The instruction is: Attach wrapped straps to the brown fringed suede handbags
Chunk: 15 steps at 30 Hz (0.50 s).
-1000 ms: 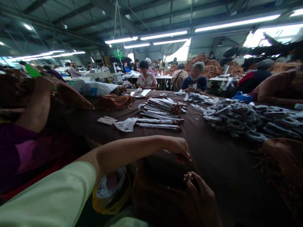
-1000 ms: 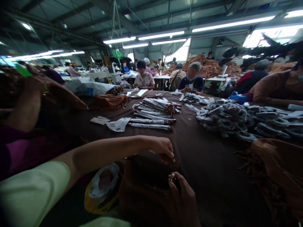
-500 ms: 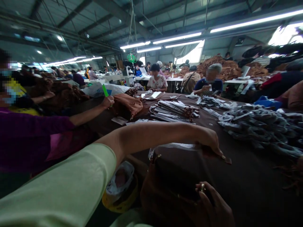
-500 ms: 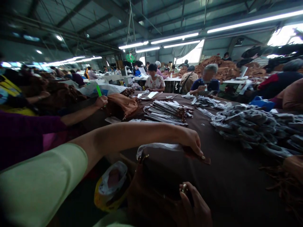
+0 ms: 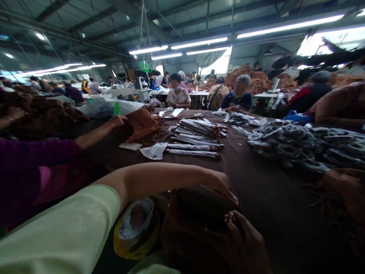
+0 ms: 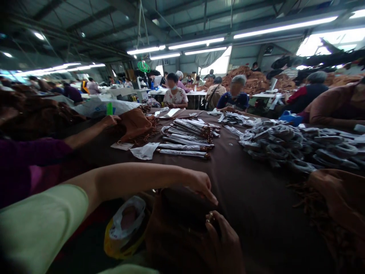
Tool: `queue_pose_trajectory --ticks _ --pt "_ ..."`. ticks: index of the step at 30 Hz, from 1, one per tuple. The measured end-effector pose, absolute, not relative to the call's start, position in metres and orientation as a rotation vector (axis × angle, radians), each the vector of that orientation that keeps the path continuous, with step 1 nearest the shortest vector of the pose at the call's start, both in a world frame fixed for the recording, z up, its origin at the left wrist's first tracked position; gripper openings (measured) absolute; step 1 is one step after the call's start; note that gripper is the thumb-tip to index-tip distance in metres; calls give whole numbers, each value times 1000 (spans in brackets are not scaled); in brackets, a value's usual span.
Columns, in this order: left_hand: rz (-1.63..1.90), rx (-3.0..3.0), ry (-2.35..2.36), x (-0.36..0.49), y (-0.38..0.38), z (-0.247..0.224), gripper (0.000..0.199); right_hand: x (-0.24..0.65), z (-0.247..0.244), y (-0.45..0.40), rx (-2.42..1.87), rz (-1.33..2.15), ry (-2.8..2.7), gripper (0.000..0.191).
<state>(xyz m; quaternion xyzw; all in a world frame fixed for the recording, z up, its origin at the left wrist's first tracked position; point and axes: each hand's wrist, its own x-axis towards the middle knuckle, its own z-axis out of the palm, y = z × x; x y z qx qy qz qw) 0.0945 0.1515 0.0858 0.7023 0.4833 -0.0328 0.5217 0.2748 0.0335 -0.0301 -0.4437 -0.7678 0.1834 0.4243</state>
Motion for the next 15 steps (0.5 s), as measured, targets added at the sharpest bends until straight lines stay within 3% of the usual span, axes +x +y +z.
queue_pose_trajectory --ticks 6,15 --pt "-38 1546 1226 90 124 70 50 274 -32 38 -1088 419 -1983 30" --pt "213 1304 1316 107 99 48 19 274 -26 37 -1155 493 -1957 32"
